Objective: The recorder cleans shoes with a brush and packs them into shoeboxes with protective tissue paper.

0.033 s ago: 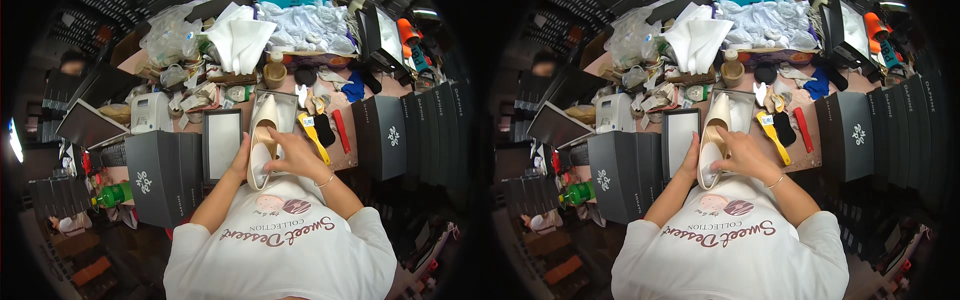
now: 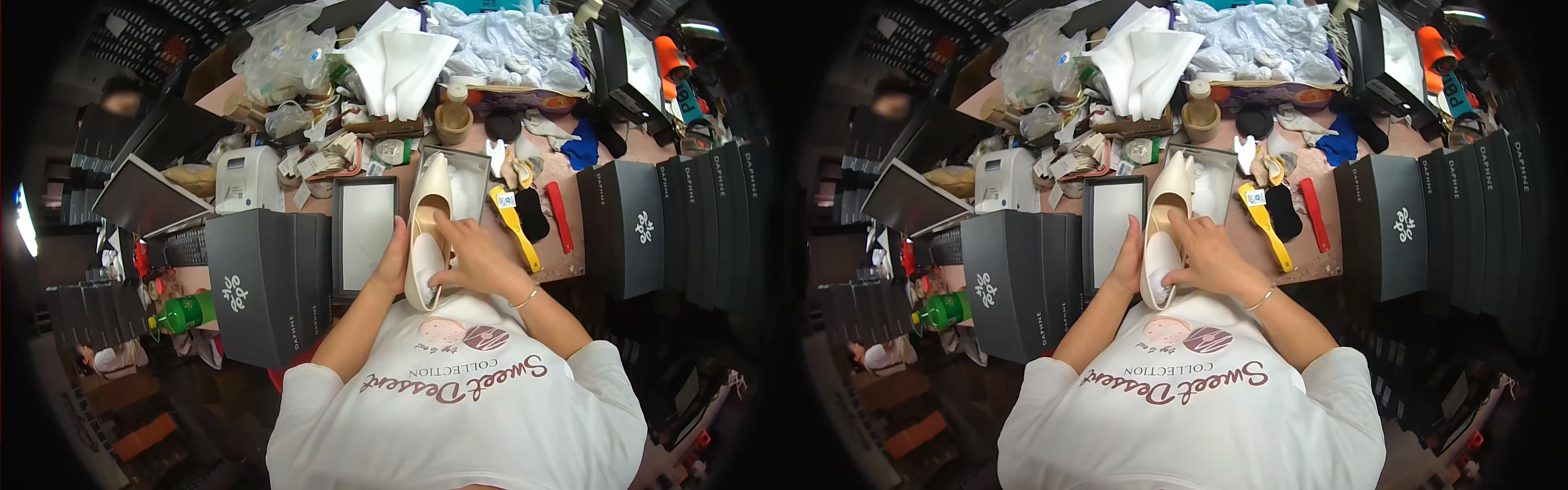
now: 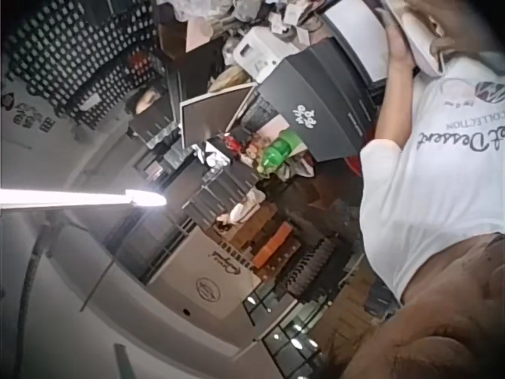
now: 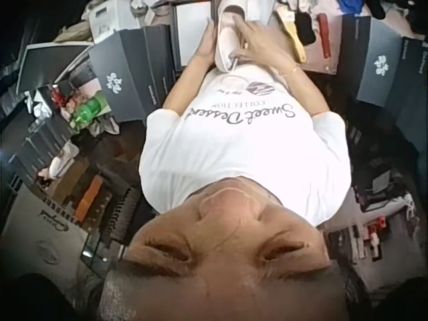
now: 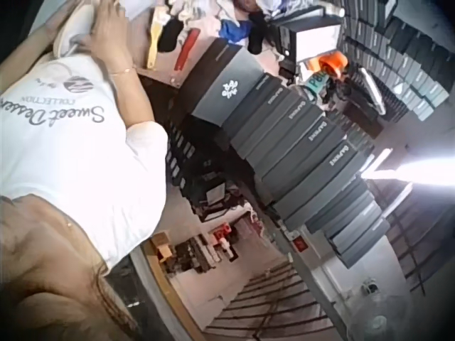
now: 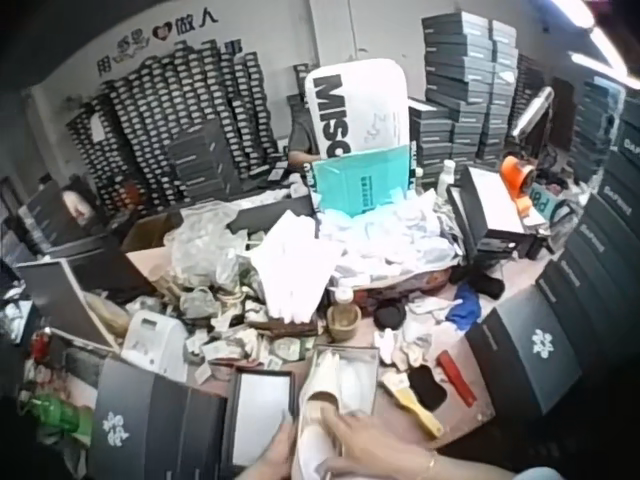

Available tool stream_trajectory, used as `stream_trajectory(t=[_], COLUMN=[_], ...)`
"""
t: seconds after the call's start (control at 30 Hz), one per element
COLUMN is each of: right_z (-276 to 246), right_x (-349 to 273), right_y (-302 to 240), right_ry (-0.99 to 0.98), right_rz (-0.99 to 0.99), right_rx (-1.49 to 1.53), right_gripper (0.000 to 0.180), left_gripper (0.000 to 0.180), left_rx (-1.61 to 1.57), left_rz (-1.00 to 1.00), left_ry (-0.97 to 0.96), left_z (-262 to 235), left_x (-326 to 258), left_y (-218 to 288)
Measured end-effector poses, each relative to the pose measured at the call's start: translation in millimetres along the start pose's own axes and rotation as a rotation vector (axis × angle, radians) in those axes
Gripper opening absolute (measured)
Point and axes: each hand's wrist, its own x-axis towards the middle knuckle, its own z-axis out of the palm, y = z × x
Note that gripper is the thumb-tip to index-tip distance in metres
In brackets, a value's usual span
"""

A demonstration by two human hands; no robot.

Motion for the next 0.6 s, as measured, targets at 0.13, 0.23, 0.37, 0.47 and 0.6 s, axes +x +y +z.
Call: stream_trajectory(t=[0.13,0.23,0.37,0.47,0.6], right_z=[10,19,14,11,1], right_x=[-1,-2,0,6,20], right_y=[-20,-5,-3,-9,42], right_ry=[-0.297,-0.349,-0.390,-0.450,0.080], right_rz=[0.050,-0.017,-0.101,0.106,0.322], right_rx=[0.167,0.299,0.307,0.385,0.668], right_gripper=[0.078,0.064,0.057,0.048,0.043], left_gripper=[0.078,0.077,0.072,0.070,0.069], left_rx=[0.043,0.073,-0.008,0.045,-0.031], left_rz=[0.020,0.058,0.030,0.051,0.134], left_ry=[0.062,0.081,0.203,0.282,0.352], left_z=[-12,-16,2,10,-14], left_x=[-13,-16,-14,-15,-20], left_y=[-11,-16,-11,-11,-20])
